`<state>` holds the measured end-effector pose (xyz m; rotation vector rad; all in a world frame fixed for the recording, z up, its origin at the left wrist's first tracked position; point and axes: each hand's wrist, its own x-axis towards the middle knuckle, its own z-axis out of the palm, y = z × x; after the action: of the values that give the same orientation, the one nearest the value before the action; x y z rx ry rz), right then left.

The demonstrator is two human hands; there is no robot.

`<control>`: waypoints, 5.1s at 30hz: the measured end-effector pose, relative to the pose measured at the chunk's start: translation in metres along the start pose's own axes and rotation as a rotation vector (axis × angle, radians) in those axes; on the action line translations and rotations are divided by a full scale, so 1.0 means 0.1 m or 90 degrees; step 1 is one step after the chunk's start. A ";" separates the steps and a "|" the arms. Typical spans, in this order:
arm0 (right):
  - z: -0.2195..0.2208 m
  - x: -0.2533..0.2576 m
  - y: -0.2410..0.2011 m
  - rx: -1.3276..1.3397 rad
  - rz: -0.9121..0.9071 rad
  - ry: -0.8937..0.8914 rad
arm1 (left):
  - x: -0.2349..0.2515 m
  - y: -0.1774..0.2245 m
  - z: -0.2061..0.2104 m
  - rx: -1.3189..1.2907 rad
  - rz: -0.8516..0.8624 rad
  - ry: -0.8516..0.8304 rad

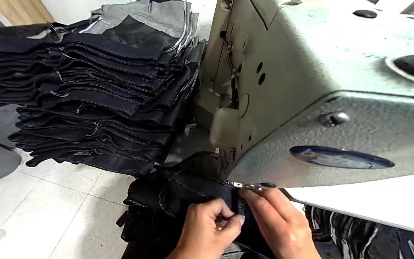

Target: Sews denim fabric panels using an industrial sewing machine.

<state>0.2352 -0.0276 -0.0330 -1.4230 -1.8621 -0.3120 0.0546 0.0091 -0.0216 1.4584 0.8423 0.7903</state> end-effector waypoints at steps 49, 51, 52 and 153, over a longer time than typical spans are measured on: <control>-0.09 -0.11 0.47 0.296 0.255 -0.039 | 0.23 -0.27 -0.06 0.571 0.501 0.054; -0.09 -0.12 0.46 0.295 0.265 -0.052 | 0.21 -0.26 -0.07 0.561 0.499 0.045; -0.09 -0.13 0.46 0.293 0.269 -0.053 | 0.21 -0.26 -0.08 0.560 0.497 0.043; -0.06 -0.71 -0.10 0.562 0.772 0.049 | 0.33 -0.41 -0.31 0.222 0.100 -0.035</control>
<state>0.2354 -0.0855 -0.0753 -1.5168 -0.6073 0.9120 0.0428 0.0537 -0.0614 1.8658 0.8608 0.7404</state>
